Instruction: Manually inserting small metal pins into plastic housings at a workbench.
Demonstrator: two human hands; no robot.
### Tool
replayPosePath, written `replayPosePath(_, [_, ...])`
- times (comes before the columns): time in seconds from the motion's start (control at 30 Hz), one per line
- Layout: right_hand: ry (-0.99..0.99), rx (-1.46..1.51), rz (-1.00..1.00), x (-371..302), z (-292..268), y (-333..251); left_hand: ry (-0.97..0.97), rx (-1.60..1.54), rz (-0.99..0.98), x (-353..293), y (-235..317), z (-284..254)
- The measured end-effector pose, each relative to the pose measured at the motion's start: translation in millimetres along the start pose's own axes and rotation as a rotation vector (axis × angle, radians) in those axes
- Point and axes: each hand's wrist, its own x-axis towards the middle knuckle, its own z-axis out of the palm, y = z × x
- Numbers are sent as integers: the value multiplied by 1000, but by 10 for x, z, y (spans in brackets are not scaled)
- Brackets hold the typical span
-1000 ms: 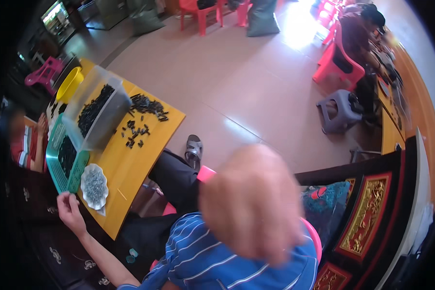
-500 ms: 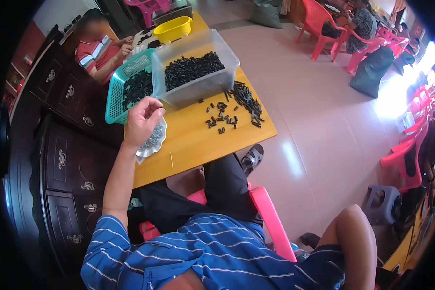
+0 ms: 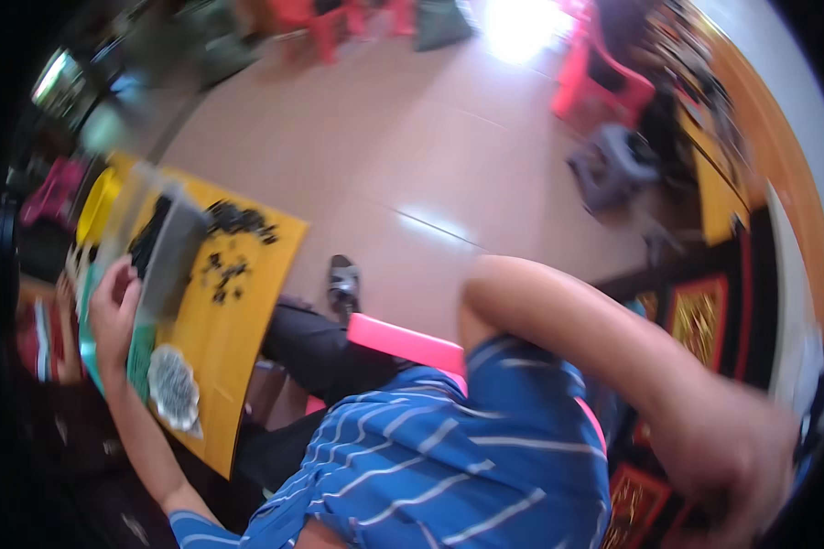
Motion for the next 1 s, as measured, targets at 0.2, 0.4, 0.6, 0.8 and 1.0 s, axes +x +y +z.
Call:
replayPosePath(0.2, [175,-425,-91,-82,174,94,-383,-182,374,-144,1516,424])
replayPosePath(0.4, [509,-319,168,35,516,6,-515,-281,860,-406,2516,623])
replayPosePath(0.6, [686,-30,809,16,463,169,-374,-414,987,-775,2953,517])
replayPosePath(0.8, [740,210,503,507,-149,41,-487,-509,1196,-965,2995,378])
replayPosePath(1.0, [811,318,511,-287,131,929,-449,-477,1060,-1009,2832,579])
